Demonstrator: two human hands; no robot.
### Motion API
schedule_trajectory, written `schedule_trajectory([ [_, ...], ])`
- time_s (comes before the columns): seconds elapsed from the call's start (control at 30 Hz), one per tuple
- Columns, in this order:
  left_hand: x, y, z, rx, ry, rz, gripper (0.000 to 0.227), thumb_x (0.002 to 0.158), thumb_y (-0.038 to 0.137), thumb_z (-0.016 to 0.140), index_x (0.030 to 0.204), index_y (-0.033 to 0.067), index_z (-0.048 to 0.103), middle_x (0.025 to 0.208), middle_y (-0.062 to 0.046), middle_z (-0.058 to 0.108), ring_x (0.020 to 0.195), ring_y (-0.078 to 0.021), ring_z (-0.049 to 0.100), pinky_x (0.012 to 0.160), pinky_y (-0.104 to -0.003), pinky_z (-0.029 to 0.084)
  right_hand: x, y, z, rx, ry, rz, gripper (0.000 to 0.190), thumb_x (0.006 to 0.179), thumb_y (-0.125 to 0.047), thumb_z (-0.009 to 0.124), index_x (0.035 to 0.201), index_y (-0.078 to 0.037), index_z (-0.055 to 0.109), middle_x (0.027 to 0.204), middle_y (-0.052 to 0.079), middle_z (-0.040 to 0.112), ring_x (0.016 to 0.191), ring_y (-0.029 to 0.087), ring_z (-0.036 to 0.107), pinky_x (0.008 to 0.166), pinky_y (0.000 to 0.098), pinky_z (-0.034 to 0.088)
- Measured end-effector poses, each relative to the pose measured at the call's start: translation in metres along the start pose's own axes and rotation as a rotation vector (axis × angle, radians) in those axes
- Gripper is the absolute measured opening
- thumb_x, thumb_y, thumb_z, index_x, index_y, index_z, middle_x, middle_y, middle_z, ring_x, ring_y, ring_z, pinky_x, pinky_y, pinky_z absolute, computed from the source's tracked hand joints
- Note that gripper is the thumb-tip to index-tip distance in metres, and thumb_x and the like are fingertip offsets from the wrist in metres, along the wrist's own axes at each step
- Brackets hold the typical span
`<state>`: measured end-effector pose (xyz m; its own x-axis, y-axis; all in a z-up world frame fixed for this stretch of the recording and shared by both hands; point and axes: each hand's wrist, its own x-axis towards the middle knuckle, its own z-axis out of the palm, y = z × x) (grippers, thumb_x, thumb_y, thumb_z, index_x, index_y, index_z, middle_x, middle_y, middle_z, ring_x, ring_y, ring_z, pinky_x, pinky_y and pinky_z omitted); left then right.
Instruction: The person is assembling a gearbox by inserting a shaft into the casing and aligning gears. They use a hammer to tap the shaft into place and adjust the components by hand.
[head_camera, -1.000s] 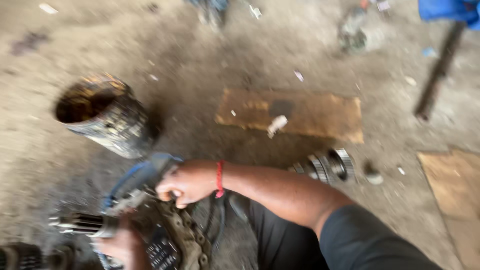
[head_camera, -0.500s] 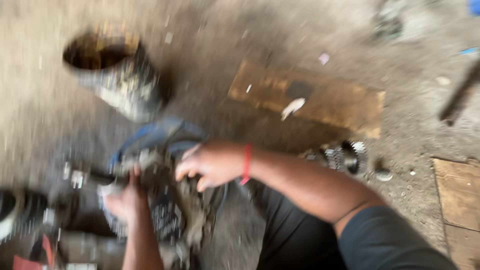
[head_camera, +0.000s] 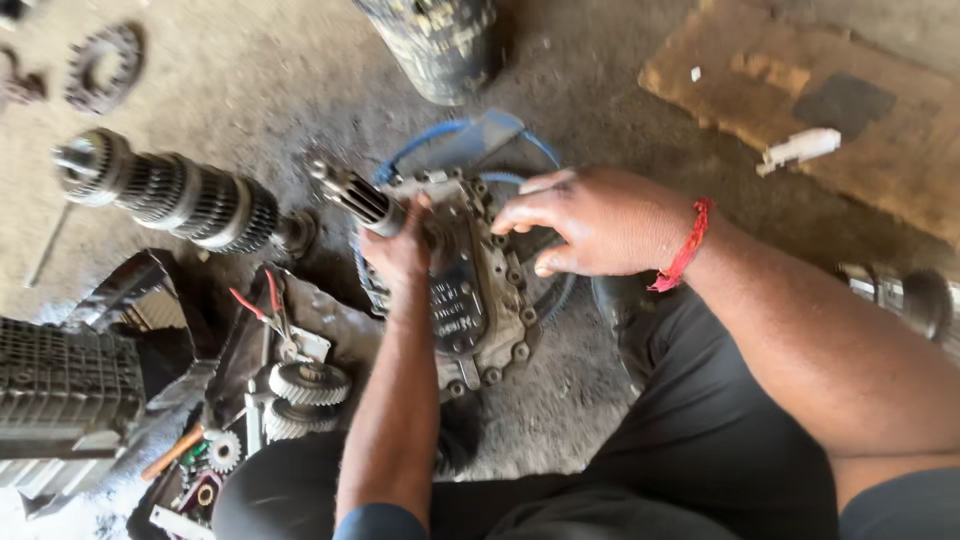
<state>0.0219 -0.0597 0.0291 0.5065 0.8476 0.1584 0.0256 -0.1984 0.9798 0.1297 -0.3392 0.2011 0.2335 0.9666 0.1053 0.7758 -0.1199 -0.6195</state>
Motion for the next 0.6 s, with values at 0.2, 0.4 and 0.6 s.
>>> schedule_trajectory([
  [0.2,0.009,-0.003,-0.014,-0.058,-0.243,-0.006,0.033,0.079,0.02,0.09,0.099,0.004,0.069,0.094,-0.008,0.077,0.088,-0.0207,0.076,0.084,-0.037,0.061,0.001,-0.002,0.002,-0.042,-0.161,0.026,0.058,0.072,-0.019,0.082,0.128,-0.017,0.067,0.112,0.006,0.071,0.1,0.027,0.07,0.084,0.0432,0.056],
  [0.4,0.049,0.005,-0.052,-0.332,-0.846,-0.27,0.057,0.06,0.003,0.093,0.11,0.0088,0.066,0.1,-0.006,0.076,0.106,-0.0234,0.074,0.099,-0.039,0.058,0.007,-0.001,0.0,-0.033,-0.05,0.004,0.054,0.072,-0.019,0.083,0.123,-0.013,0.066,0.114,0.007,0.071,0.1,0.028,0.07,0.085,0.043,0.056],
  [0.6,0.015,-0.025,-0.007,-0.187,-0.067,-0.073,0.045,0.074,0.004,0.092,0.107,0.0028,0.061,0.095,-0.012,0.073,0.086,-0.0289,0.069,0.084,-0.046,0.056,-0.007,-0.001,0.01,-0.036,-0.136,0.053,0.059,0.073,-0.023,0.083,0.128,-0.014,0.064,0.117,0.007,0.07,0.102,0.025,0.07,0.092,0.0394,0.055],
])
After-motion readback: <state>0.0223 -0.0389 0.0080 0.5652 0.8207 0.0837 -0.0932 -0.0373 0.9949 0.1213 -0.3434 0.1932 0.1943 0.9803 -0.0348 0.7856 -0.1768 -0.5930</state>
